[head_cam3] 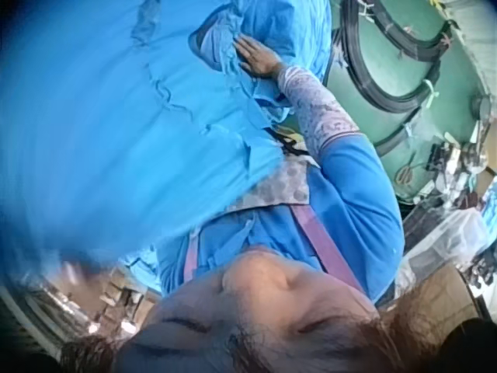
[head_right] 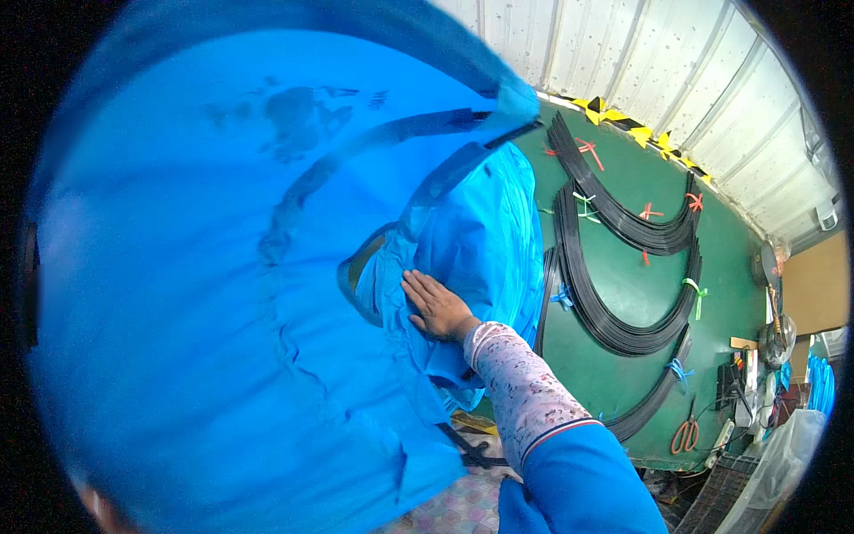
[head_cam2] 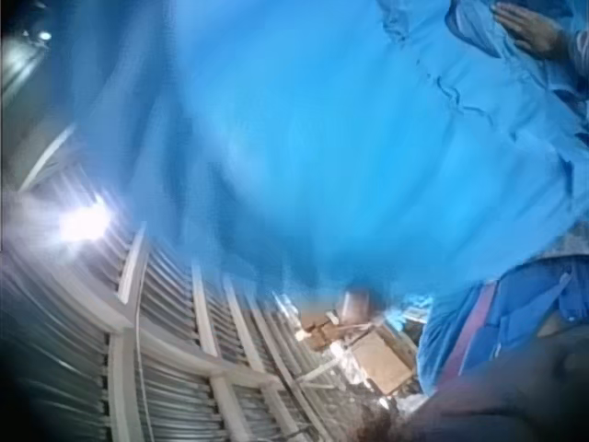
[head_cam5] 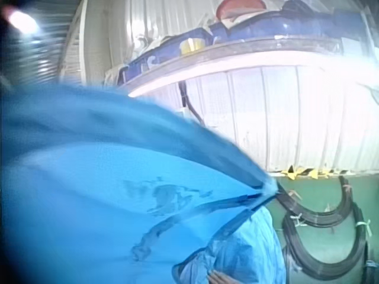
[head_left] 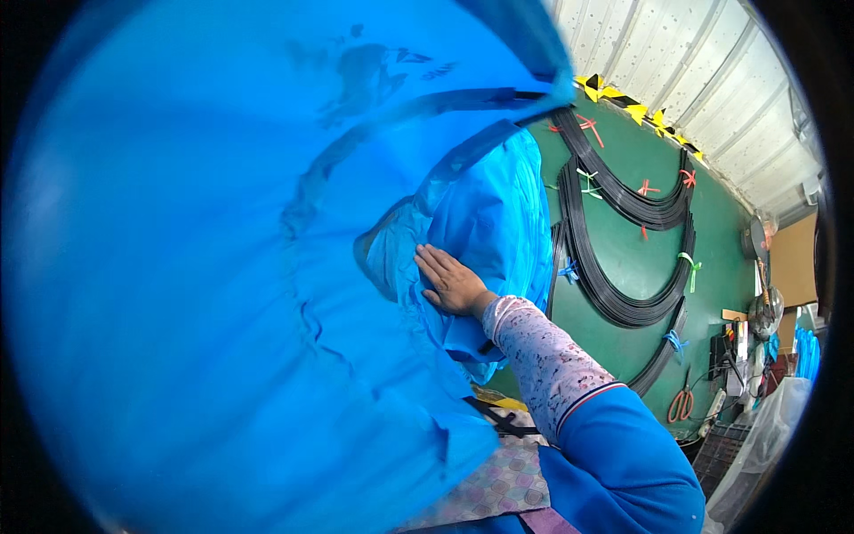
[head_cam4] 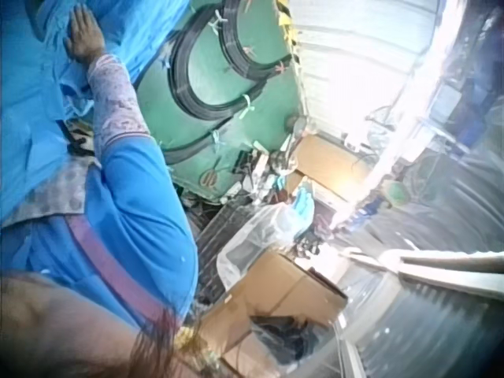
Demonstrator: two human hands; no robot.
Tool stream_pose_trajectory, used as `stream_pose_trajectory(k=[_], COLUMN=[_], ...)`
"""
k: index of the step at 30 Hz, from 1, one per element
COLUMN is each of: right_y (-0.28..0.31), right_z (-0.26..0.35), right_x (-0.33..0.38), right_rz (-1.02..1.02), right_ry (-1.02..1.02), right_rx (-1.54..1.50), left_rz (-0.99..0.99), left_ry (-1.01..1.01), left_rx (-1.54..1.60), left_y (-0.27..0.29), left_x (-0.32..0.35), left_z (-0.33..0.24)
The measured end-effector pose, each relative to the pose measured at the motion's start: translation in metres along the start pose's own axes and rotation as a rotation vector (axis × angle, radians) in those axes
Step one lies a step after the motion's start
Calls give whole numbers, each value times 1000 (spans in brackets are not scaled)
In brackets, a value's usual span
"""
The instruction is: The person inserts black elastic bands into the edges of blue fabric pieces and ties them off. The person then places the finished items into a white basket. The person repeats this process for multiple fabric pieces.
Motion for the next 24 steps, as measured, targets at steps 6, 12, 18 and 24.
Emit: stream_pose_trajectory(k=[6, 12, 18, 24], right_y=[-25, 20, 225, 166], right_z=[0, 47, 163, 153], right_x=[-11, -46, -88, -32], right_rz=[297, -206, 55, -74], right_ry=[-257, -234, 270, 227], right_rx=[96, -832, -33, -424], left_rz=[292, 172, -269, -507], left_ry=[423, 507, 108, 296], left_rx=[734, 1542, 1398, 961], left_y=[-241, -362, -172, -52], left_x=[-1, 62, -58, -147], left_z=[128, 106, 179, 396])
Point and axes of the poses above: each hand's wrist, its own x-axis away from the middle knuckle, its own y-axis out of the back of the hand, z = x × y, the point moved 4 cm from there along -x, towards the middle knuckle, and after that the axes turned 15 degrees about z, right-handed, at the moved point
